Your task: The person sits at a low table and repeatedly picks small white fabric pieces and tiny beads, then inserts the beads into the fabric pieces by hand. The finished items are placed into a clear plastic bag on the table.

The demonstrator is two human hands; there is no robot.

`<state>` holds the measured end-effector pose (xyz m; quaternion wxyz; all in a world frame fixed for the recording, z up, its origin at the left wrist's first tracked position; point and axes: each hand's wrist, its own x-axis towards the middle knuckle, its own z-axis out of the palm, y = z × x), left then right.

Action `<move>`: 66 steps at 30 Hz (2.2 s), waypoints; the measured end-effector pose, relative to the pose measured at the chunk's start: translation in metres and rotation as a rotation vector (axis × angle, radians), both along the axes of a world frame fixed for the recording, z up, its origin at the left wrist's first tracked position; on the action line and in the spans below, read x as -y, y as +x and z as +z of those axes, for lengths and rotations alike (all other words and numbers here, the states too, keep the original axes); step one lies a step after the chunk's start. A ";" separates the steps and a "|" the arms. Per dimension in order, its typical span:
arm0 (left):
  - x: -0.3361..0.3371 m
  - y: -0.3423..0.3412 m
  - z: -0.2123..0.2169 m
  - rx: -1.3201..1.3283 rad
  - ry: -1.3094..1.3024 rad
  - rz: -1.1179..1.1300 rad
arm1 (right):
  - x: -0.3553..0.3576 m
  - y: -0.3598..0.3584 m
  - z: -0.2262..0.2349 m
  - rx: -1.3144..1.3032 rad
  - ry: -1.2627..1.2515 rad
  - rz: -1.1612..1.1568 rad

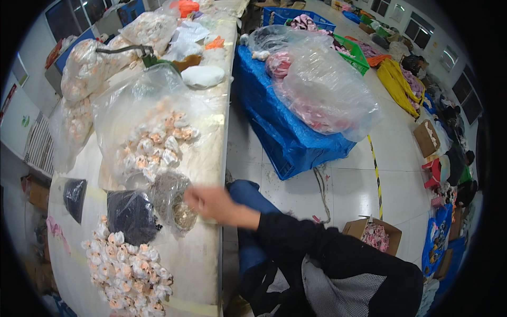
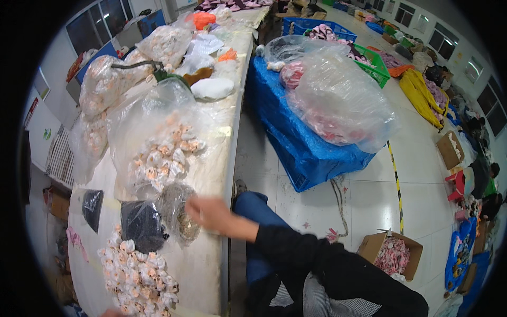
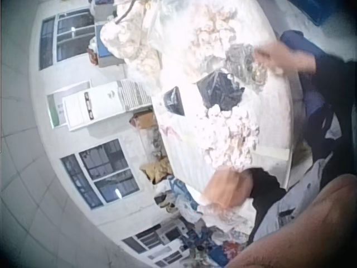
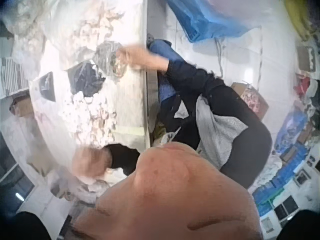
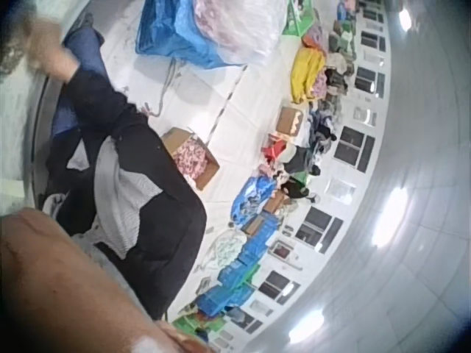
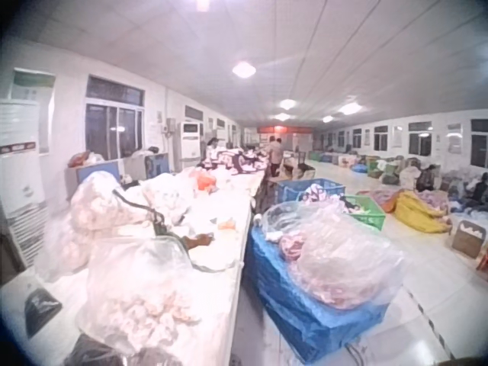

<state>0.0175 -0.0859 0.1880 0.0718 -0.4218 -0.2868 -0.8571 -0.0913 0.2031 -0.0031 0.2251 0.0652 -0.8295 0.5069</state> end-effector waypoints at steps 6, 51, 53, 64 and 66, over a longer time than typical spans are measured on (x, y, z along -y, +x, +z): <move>-0.068 -0.041 -0.160 0.520 -1.037 0.529 | -0.095 -0.150 0.014 0.099 0.450 -0.287; -0.071 -0.044 -0.182 0.288 -1.198 0.453 | 0.032 0.085 0.012 0.348 0.010 0.275; -0.070 -0.044 -0.183 0.273 -1.205 0.504 | 0.033 0.085 0.010 0.351 0.014 0.272; -0.065 -0.047 -0.196 0.312 -1.125 0.701 | 0.044 0.055 -0.009 0.079 0.052 0.055; -0.063 -0.051 -0.198 0.314 -1.105 0.732 | 0.044 0.032 -0.007 0.033 0.130 0.047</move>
